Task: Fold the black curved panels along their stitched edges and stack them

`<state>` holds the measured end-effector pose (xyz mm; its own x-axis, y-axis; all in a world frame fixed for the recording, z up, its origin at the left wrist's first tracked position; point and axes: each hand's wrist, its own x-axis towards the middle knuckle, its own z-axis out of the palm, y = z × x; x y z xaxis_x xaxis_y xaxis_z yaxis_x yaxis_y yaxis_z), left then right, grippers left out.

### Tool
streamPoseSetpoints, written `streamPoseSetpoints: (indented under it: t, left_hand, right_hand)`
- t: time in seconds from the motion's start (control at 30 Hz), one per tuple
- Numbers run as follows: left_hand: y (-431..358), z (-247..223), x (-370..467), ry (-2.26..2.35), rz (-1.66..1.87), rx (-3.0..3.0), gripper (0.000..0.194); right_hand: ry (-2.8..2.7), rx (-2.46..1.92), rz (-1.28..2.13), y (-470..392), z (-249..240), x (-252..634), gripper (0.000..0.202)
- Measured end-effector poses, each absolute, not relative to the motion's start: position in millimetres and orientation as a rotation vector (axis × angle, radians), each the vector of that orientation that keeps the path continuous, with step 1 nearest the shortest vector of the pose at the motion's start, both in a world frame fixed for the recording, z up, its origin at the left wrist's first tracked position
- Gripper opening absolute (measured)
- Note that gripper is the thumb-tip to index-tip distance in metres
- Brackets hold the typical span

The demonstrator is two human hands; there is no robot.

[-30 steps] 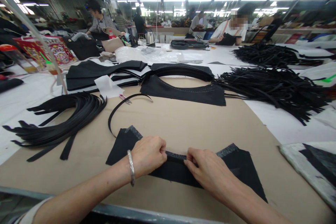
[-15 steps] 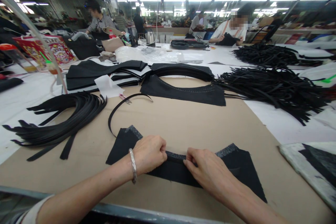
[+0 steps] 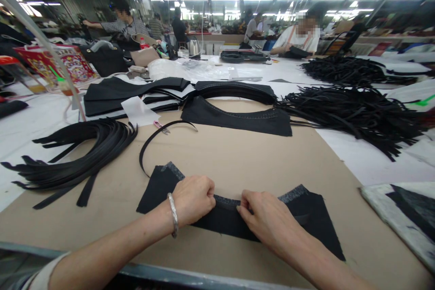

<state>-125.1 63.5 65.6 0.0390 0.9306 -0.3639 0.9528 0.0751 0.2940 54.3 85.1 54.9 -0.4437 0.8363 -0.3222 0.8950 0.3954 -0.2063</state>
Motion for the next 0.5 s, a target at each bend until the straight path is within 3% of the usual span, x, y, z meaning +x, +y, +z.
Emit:
streamPoseSetpoints:
  t: [0.5]
  left_hand:
    - [59, 60, -121, 1.931, -0.169, 1.904, 0.014]
  right_hand:
    - [2.491, 1.582, -0.430, 74, 66, 56, 0.012]
